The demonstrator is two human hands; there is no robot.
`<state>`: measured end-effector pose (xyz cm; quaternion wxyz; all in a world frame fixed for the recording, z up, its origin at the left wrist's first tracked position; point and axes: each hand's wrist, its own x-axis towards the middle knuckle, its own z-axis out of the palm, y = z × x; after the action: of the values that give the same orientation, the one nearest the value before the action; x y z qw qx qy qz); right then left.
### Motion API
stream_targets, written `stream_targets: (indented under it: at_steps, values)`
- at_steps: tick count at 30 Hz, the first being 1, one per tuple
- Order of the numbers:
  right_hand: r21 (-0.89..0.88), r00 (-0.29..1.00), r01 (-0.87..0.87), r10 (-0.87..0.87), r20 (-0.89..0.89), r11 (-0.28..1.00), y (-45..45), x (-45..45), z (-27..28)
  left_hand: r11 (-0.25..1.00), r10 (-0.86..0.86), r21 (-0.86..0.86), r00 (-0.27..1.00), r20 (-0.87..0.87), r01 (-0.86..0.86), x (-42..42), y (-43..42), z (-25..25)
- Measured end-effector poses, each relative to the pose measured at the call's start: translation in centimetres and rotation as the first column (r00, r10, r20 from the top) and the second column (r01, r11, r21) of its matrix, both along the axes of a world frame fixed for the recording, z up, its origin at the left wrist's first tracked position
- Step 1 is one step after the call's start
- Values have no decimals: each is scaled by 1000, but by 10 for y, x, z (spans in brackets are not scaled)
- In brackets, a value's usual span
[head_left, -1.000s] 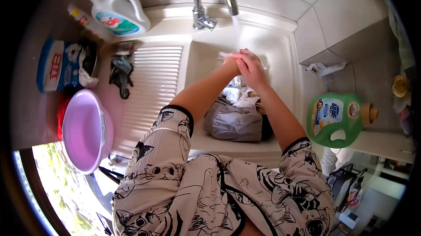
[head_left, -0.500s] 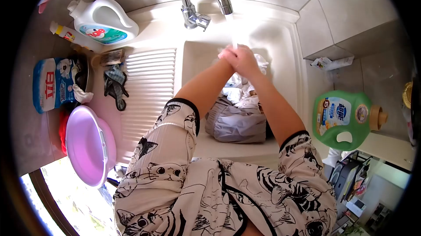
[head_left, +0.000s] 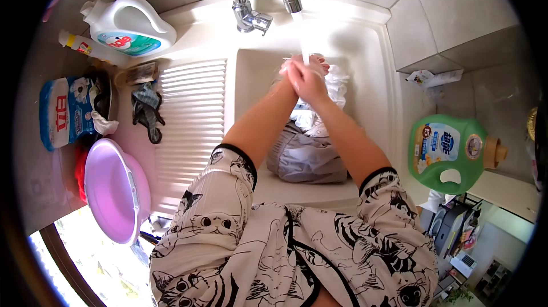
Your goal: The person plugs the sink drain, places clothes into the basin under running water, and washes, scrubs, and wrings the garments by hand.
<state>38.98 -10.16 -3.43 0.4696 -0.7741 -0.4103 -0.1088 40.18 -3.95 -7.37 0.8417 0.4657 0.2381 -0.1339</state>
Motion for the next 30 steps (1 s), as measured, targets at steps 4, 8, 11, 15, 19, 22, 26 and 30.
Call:
stream_targets:
  at_steps: [4, 8, 11, 15, 19, 22, 26, 30]
  values:
    - [-13, 673, 175, -129, -728, 985, 14, 10, 10, 856, 231, -464, 972, -49, -227, -28, -7, 14]
    - [271, 347, 346, 146, -927, 898, 36, 24, 5, 602, 371, -742, 926, -69, -296, -41, -17, 16]
    - [463, 31, 574, 547, -836, 675, 36, 32, -10, 533, 437, -781, 896, -75, -325, -50, -19, 20]
    - [550, 115, 654, 650, -751, 519, 34, 9, -16, 592, 503, -720, 864, -19, -361, -50, -9, 17]
    - [653, 176, 572, 703, -689, 497, 22, 0, -15, 662, 384, -697, 923, 0, -275, -51, -1, 9]
    - [624, 123, 569, 695, -708, 535, 9, -4, -40, 699, 317, -678, 948, 11, -226, -46, 5, -5]
    - [562, 89, 522, 614, -784, 642, -13, -20, -47, 797, 315, -504, 941, -123, -333, -42, -2, -27]
    - [468, 194, 380, 426, -883, 797, -30, -31, -59, 832, 339, -411, 928, -156, -373, -52, -8, -33]
